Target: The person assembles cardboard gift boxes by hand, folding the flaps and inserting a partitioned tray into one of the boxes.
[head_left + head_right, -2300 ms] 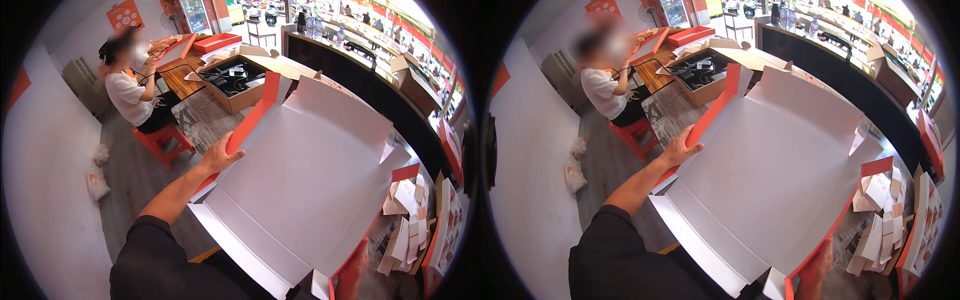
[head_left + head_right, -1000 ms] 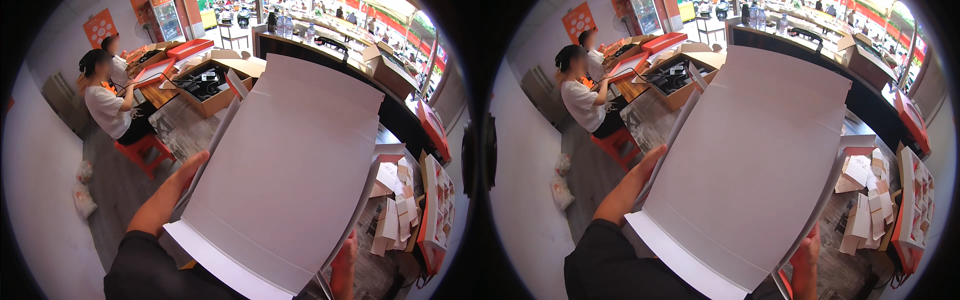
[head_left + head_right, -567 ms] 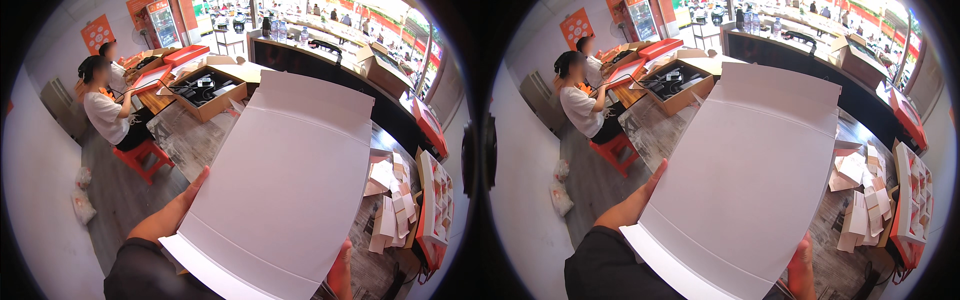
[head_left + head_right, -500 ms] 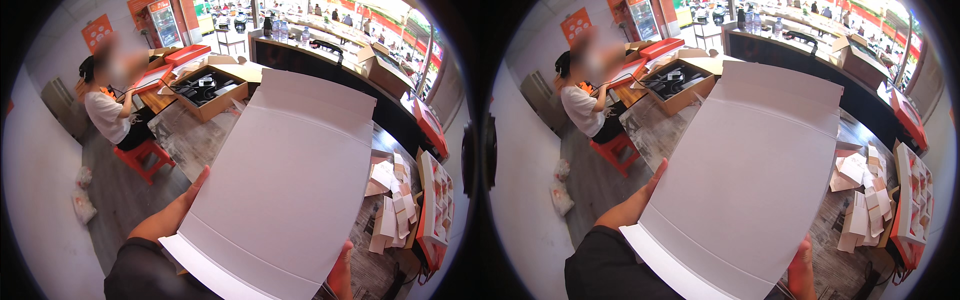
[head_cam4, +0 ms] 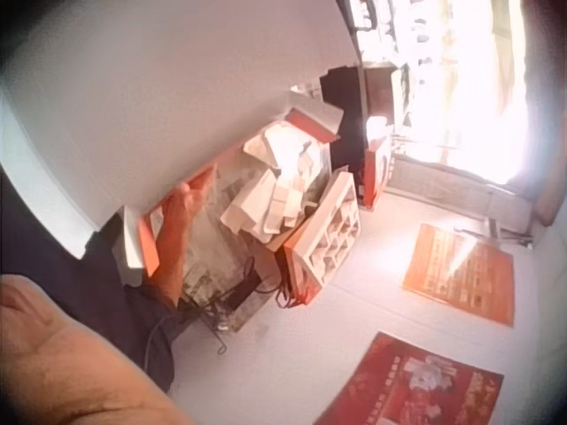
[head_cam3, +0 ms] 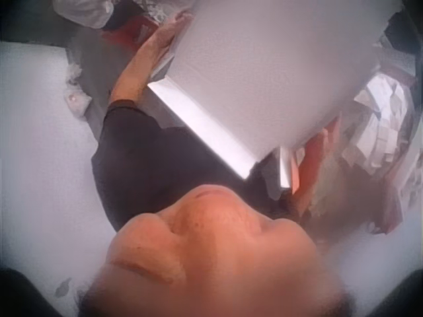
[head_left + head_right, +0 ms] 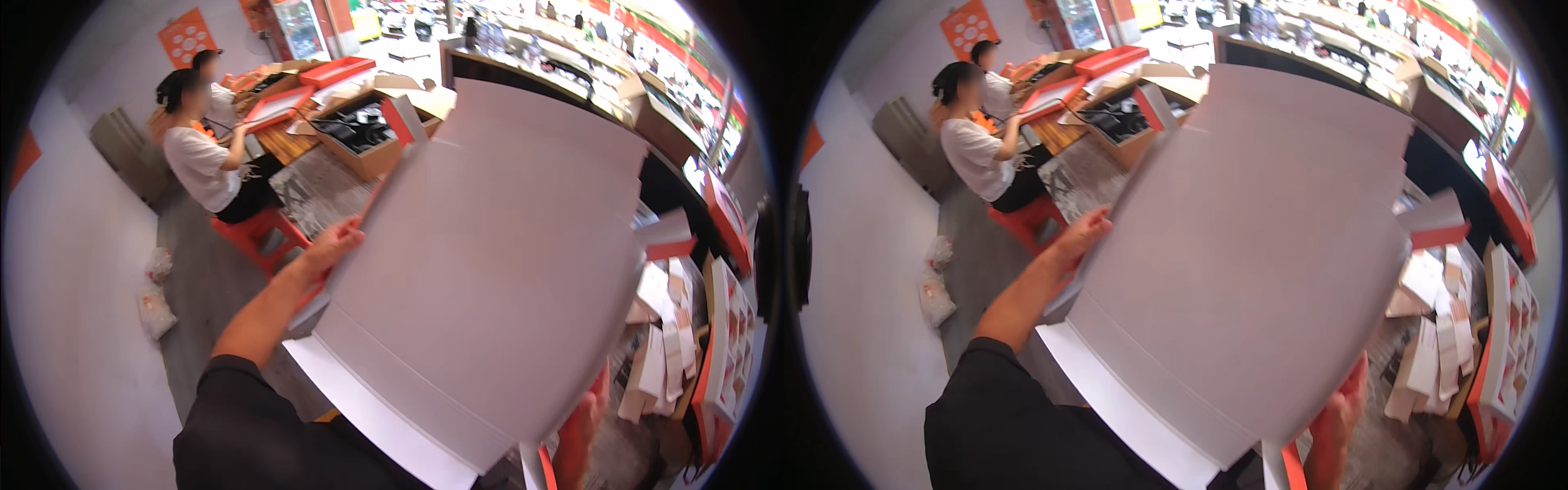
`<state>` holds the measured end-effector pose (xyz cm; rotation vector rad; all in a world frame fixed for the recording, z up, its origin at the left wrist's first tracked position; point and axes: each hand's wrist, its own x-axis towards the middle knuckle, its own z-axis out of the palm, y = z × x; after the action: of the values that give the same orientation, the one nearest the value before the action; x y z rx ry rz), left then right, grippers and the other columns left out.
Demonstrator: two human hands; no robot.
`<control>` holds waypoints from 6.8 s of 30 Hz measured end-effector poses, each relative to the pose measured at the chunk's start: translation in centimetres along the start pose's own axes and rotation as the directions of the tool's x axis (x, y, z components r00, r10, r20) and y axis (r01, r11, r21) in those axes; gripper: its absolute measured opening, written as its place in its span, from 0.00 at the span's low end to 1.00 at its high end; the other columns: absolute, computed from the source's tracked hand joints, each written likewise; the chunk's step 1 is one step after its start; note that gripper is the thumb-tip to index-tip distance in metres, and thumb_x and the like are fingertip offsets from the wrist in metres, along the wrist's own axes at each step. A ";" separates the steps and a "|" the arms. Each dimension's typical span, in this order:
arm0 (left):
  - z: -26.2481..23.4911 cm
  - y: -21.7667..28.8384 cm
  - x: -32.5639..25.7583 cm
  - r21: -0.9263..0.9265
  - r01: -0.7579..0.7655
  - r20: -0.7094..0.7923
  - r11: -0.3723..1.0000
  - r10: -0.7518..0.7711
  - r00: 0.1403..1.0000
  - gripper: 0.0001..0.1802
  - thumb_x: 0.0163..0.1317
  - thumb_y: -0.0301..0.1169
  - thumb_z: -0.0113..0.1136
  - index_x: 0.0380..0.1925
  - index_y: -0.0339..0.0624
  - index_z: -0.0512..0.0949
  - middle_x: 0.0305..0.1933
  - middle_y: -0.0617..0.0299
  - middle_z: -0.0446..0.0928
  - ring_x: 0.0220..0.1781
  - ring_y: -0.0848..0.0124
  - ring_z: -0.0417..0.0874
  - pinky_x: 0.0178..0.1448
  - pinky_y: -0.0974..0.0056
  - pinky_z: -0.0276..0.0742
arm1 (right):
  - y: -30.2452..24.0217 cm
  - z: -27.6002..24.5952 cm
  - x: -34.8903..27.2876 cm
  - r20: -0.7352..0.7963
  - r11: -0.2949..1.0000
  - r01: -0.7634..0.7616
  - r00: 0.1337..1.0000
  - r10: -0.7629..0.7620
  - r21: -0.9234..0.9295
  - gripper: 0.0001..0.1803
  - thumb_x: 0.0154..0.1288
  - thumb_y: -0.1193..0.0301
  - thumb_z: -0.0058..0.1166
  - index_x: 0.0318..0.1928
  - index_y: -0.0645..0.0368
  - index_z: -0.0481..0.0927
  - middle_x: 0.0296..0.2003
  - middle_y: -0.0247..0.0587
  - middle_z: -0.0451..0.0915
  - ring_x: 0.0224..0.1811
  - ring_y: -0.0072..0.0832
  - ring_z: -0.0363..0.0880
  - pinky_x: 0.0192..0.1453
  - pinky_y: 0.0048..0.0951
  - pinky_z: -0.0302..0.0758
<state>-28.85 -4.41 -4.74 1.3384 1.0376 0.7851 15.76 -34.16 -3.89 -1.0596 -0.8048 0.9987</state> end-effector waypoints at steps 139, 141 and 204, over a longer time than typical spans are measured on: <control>7.2 -3.5 -19.8 0.659 -0.408 0.009 0.631 0.537 0.844 0.18 0.60 0.30 0.79 0.44 0.41 0.78 0.81 0.33 0.56 0.78 0.40 0.71 0.74 0.48 0.74 | -0.2 2.6 -0.4 0.396 0.071 0.417 0.896 -0.203 -0.906 0.14 0.51 0.68 0.71 0.37 0.55 0.81 0.36 0.40 0.83 0.43 0.44 0.82 0.46 0.44 0.78; 7.0 -3.0 -19.8 0.630 -0.408 0.048 0.661 0.490 0.870 0.16 0.61 0.28 0.78 0.42 0.41 0.77 0.81 0.35 0.58 0.78 0.41 0.71 0.73 0.48 0.76 | -1.2 1.6 -0.4 0.348 0.027 0.357 0.922 -0.171 -0.934 0.14 0.50 0.69 0.71 0.37 0.55 0.81 0.37 0.40 0.83 0.44 0.44 0.82 0.47 0.44 0.78; 8.2 -5.0 -16.1 -0.032 -0.291 -0.101 0.956 0.287 0.953 0.29 0.85 0.44 0.43 0.72 0.32 0.70 0.70 0.55 0.75 0.72 0.65 0.73 0.78 0.59 0.64 | -1.9 -1.1 1.2 0.623 0.673 0.351 0.753 0.211 -0.651 0.32 0.46 0.60 0.84 0.45 0.58 0.77 0.51 0.46 0.81 0.47 0.41 0.83 0.51 0.36 0.80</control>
<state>-27.83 -22.86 -7.90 1.4428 0.9009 1.0947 17.68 -33.72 -2.40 -1.3429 -1.9783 0.9888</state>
